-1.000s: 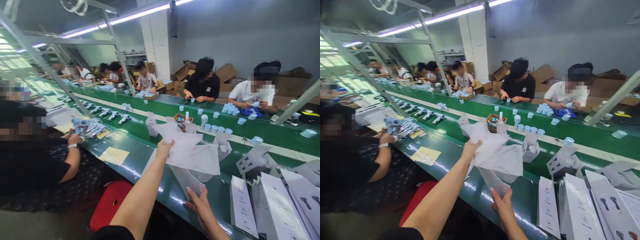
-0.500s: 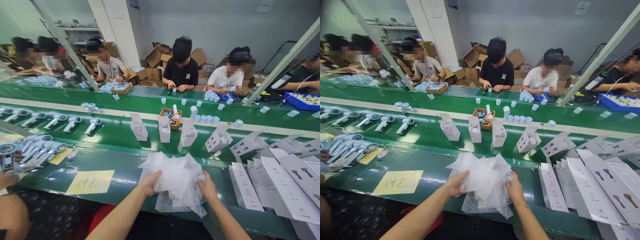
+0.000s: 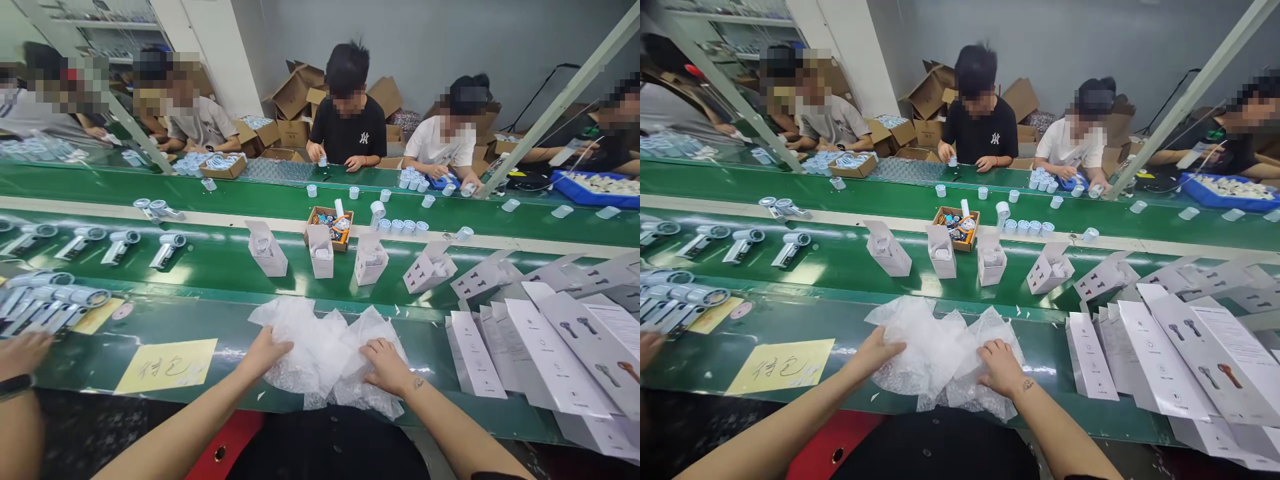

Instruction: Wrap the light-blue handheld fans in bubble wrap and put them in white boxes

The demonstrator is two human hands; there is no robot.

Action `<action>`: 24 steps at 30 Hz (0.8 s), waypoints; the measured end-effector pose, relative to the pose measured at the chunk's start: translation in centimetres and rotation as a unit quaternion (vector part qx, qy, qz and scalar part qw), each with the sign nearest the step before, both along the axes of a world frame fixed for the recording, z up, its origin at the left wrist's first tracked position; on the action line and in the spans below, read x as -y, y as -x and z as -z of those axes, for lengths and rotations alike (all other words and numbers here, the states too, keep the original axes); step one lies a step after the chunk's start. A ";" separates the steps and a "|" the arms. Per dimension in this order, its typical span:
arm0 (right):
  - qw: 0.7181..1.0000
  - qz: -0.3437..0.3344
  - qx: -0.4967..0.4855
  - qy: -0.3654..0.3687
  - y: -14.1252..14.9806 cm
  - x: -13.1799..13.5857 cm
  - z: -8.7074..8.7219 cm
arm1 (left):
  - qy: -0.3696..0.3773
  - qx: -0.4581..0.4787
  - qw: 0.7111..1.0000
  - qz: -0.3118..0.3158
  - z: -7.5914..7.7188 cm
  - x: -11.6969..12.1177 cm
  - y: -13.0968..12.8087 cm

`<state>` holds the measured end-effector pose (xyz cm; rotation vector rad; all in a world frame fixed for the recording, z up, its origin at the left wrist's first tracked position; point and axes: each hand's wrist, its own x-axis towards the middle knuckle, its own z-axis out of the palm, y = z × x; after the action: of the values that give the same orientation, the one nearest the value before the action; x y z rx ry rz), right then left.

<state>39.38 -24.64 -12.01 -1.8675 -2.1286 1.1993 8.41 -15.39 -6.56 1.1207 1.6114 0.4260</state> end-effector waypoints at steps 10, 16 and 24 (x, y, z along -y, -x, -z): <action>0.861 0.216 -0.461 0.015 -0.8 -4.7 -4.5 | 0.139 0.357 0.923 -0.036 -7.0 0.3 -5.6; 0.875 0.157 -0.453 0.069 -0.4 -6.3 -6.6 | 0.141 0.421 0.893 -0.070 -3.9 1.9 -5.4; 0.870 0.032 -0.455 0.185 0.2 -8.5 -7.3 | 0.153 0.424 0.893 -0.014 -0.2 2.1 -2.7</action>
<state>39.19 -16.17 -4.74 -1.0365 -1.3525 2.0278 11.06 -17.51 -6.37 0.5352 0.8691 0.5562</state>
